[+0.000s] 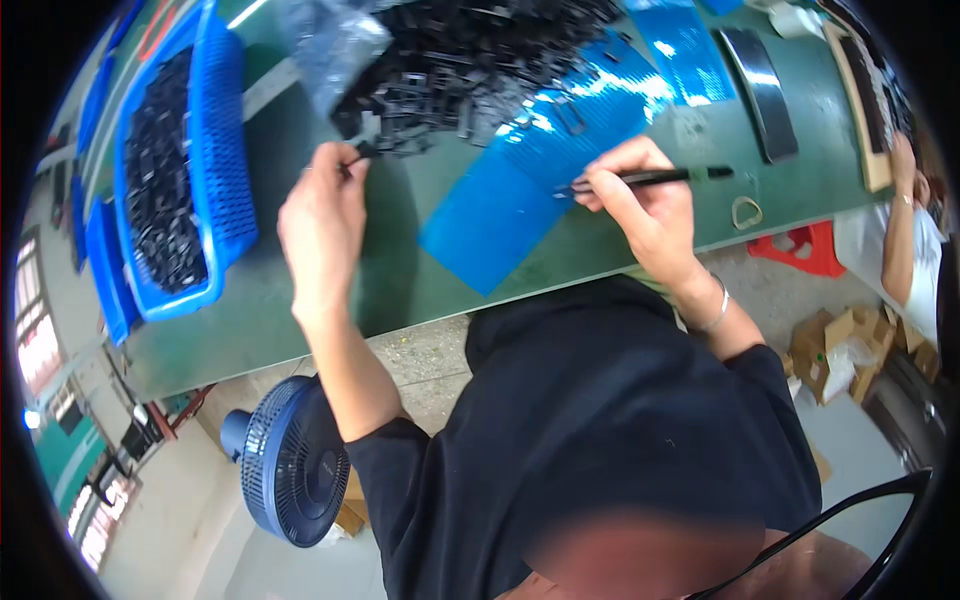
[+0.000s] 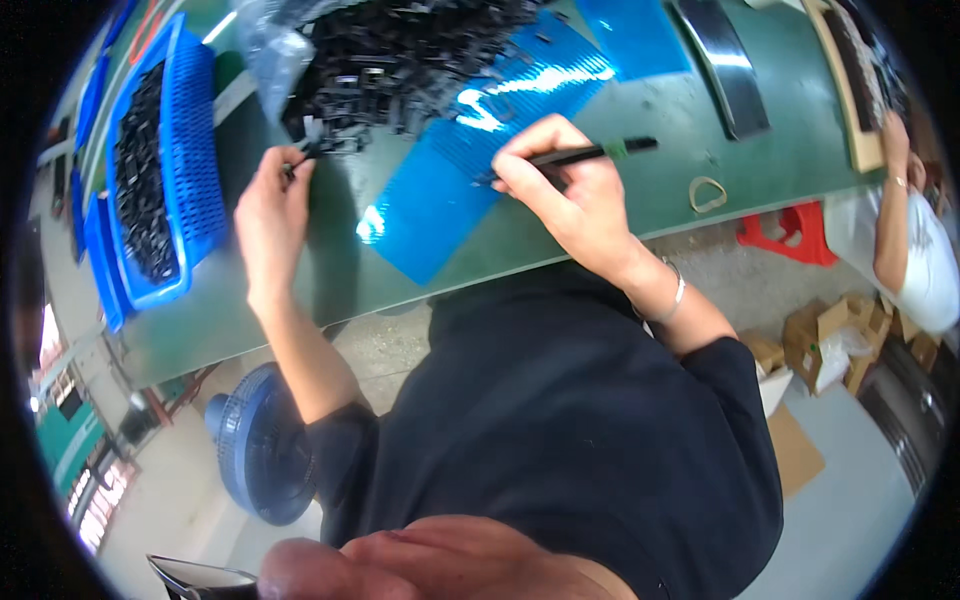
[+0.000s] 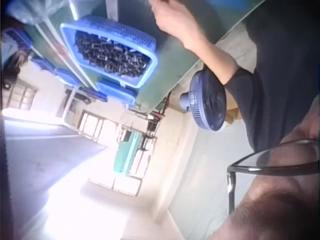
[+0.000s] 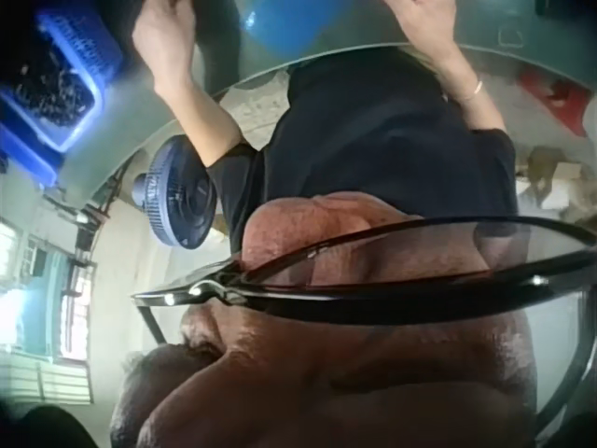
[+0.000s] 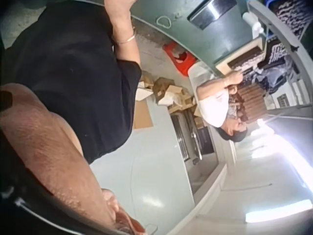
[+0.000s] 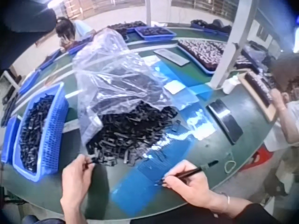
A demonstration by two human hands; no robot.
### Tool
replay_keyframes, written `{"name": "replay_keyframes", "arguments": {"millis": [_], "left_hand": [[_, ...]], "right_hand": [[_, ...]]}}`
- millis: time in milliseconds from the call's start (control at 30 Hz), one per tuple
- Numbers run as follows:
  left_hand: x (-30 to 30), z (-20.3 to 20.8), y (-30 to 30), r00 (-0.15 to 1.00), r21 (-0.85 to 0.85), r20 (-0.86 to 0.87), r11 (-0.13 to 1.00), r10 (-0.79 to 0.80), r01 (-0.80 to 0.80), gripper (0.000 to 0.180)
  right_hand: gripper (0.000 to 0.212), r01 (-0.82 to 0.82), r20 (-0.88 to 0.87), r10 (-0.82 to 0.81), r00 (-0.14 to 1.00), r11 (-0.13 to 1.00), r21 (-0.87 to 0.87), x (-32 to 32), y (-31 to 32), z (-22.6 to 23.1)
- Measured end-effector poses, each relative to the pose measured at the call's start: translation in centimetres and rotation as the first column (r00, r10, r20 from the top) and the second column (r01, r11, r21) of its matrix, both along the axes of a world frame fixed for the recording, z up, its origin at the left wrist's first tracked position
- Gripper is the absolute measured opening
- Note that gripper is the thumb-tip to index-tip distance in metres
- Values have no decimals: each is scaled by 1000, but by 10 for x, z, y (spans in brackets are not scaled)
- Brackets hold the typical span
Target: The person picks up plastic frames and uses tweezers to peel small components from an adhesive sheet, pressing them into the frames.
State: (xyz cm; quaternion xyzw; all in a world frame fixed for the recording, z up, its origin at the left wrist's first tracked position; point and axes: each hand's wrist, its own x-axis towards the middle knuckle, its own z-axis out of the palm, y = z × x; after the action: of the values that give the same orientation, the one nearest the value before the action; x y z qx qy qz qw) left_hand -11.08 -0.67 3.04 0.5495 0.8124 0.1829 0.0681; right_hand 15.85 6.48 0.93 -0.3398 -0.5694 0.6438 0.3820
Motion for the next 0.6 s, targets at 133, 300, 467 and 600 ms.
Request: {"name": "replay_keyframes", "arguments": {"millis": [133,300,467,600], "left_hand": [[8,2,-5,986,233,-92,960,-137,155,7],[73,-6,-9,488,190,863,979,-131,-74,12],[95,-25,-13,515,222,829,974,-217,53,13],[100,-27,-11,683,195,687,968,-250,158,18]], "right_hand": [[13,14,129,-15,992,1000,10,2,7,3],[15,-20,291,-38,956,980,196,5,7,-1],[19,-122,399,-15,917,941,316,0,9,-4],[22,-131,383,-22,923,920,370,0,8,-11]]}}
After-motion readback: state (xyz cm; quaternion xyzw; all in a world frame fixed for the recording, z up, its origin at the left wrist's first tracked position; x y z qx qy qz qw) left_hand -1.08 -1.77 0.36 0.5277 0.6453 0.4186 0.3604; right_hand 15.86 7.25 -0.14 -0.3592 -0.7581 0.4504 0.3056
